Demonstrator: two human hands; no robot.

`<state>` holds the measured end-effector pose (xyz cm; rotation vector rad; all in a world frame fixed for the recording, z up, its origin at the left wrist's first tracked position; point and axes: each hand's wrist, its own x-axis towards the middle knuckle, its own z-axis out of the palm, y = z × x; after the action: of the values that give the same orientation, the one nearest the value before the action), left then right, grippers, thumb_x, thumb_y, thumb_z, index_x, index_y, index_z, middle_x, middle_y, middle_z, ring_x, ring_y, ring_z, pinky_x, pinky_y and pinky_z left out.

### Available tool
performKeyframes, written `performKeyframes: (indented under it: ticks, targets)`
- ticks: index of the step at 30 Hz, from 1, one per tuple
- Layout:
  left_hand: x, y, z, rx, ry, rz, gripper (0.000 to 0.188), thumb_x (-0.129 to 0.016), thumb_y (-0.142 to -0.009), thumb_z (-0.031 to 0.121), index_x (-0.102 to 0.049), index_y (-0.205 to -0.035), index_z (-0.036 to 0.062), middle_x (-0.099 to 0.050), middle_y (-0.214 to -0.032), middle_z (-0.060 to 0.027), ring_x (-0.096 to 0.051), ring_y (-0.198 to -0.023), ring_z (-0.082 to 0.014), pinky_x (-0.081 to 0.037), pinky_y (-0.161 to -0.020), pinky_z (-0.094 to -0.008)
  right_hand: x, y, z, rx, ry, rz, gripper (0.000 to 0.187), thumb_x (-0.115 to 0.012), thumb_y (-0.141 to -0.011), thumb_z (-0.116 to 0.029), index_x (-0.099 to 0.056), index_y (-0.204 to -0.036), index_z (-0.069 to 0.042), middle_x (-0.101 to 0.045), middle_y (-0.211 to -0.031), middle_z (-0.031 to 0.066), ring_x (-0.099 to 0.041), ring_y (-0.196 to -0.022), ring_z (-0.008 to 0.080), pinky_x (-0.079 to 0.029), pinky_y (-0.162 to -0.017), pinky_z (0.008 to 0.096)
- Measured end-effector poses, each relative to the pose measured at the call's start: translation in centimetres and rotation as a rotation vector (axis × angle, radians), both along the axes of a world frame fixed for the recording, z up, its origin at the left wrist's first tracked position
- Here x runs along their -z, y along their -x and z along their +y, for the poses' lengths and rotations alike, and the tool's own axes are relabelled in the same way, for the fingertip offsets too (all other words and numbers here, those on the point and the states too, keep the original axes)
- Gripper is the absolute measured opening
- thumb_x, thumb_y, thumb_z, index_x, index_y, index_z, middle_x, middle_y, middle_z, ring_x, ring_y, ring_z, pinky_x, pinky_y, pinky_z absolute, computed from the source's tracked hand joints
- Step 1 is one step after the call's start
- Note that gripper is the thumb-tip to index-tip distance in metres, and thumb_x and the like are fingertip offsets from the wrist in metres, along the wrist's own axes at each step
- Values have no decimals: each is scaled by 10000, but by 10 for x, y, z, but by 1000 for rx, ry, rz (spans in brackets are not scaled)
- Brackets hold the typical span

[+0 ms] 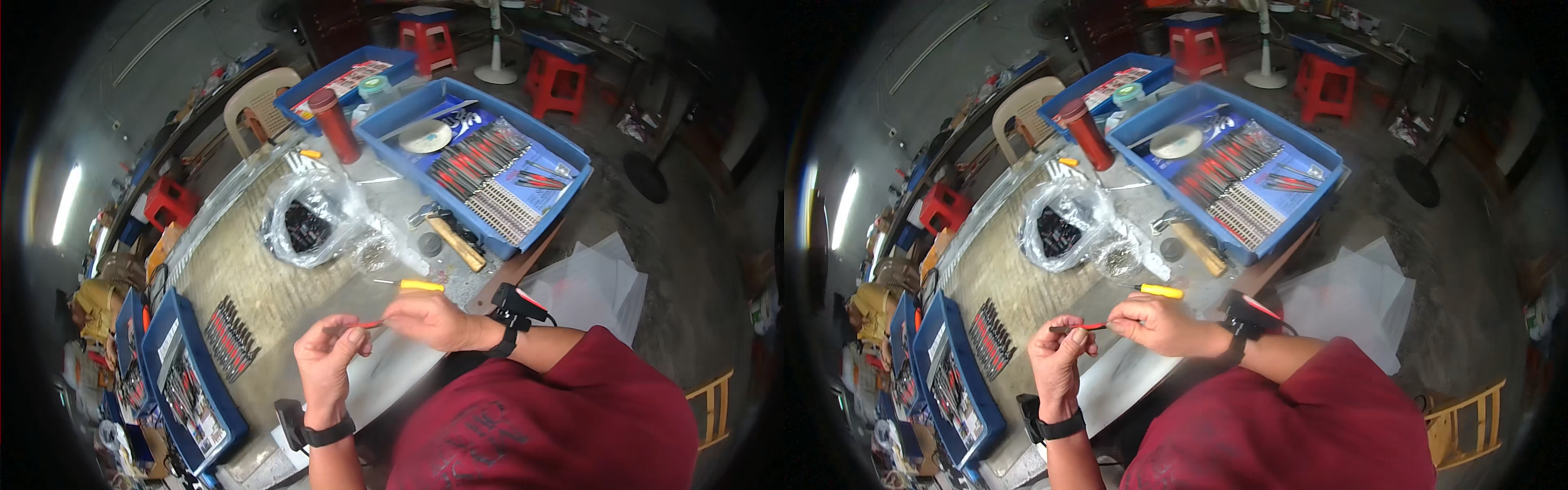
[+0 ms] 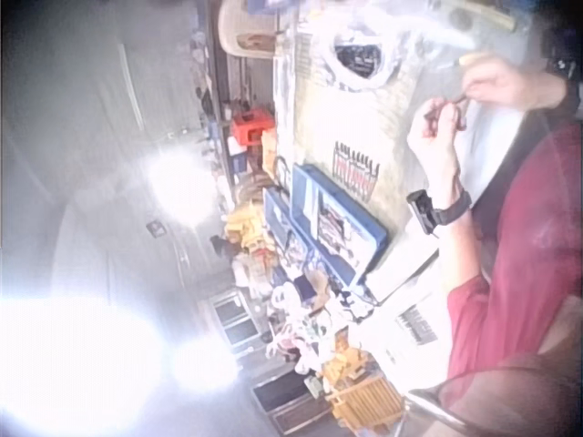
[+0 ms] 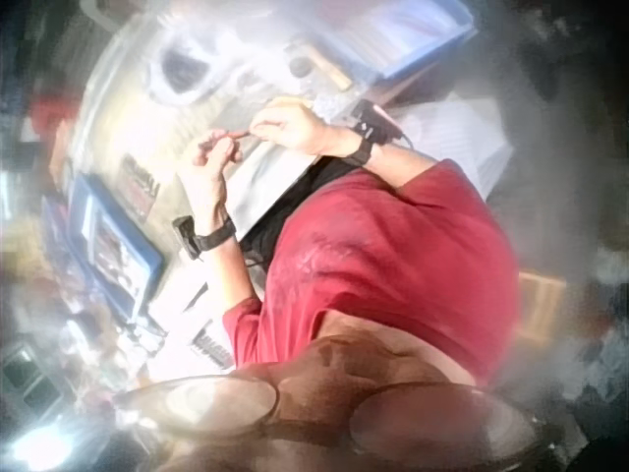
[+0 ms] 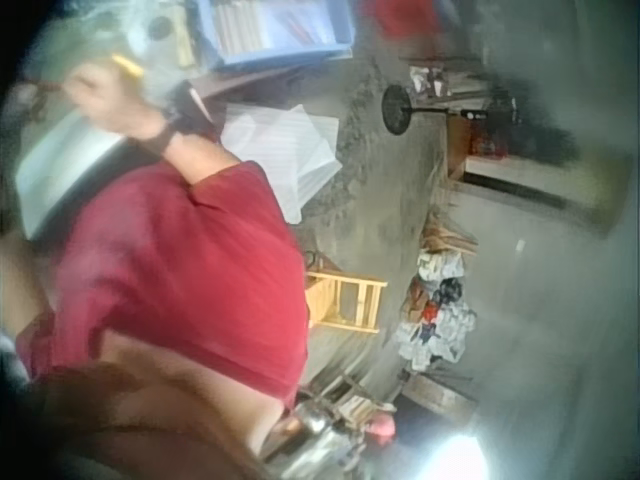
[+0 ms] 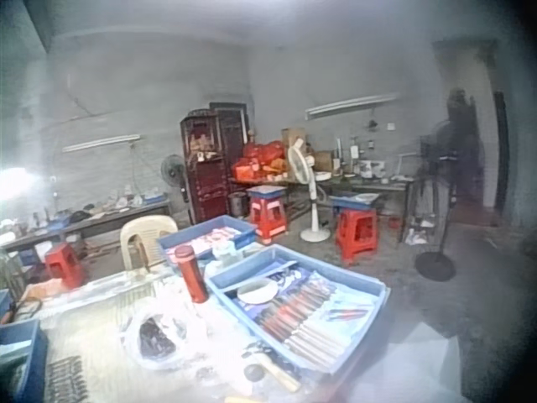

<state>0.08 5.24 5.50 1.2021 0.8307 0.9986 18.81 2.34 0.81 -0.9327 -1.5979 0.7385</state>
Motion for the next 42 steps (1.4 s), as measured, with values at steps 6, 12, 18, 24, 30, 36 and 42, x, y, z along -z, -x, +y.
performKeyframes:
  ticks: [6, 12, 18, 24, 30, 36, 42]
  targets:
    - [13, -8, -9, -135, -81, 14, 210, -679, -851, 140, -625, -942, -42, -614, -721, -89, -575, -592, -161, -468, -553, -266, -8, -14, 6, 103, -256, -103, 147, -641, -851, -152, -645, -928, -27, -630, -824, 95, -575, -767, 250, -457, -692, 342]
    - [13, 15, -4, -253, -187, 61, 162, -648, -879, 122, -619, -942, -24, -625, -800, -95, -580, -634, -154, -481, -588, -269, -21, -127, 30, 548, -215, -426, 178, -615, -830, -145, -642, -921, 6, -639, -895, 155, -602, -845, 324, -480, -764, 380]
    - [20, 20, -5, -261, -109, 10, 141, -630, -890, 117, -601, -939, -12, -635, -813, -115, -580, -636, -165, -472, -591, -273, -26, -256, 50, 762, 236, -846, 239, -574, -815, -188, -657, -915, 13, -648, -866, 216, -623, -845, 379, -484, -758, 428]
    - [25, 14, -9, -200, -73, 46, 133, -625, -893, 112, -600, -925, -14, -628, -802, -105, -574, -635, -162, -464, -596, -272, 0, -322, 64, 772, 463, -1187, 189, -533, -744, -72, -675, -840, 8, -645, -855, 248, -635, -840, 394, -497, -748, 470]
    - [27, 13, -13, -165, -56, 66, 135, -626, -893, 115, -604, -911, -17, -630, -791, -102, -575, -638, -157, -465, -595, -273, 11, -330, 71, 786, 641, -1289, 202, -519, -731, -25, -667, -853, 41, -643, -921, 262, -628, -910, 410, -501, -764, 467]
    - [33, 14, -16, -186, -24, 103, 131, -623, -893, 112, -606, -897, -18, -630, -780, -99, -570, -634, -146, -459, -596, -270, 11, -341, 76, 611, 708, -1360, 209, -516, -768, -46, -662, -888, 43, -646, -925, 261, -648, -875, 388, -520, -746, 451]
    - [37, 12, -18, -173, -17, 81, 140, -630, -890, 122, -609, -895, -17, -631, -779, -98, -567, -628, -144, -457, -600, -265, 19, -354, 81, 569, 657, -1344, 217, -533, -724, -44, -656, -874, 52, -640, -900, 273, -640, -876, 401, -513, -741, 457]
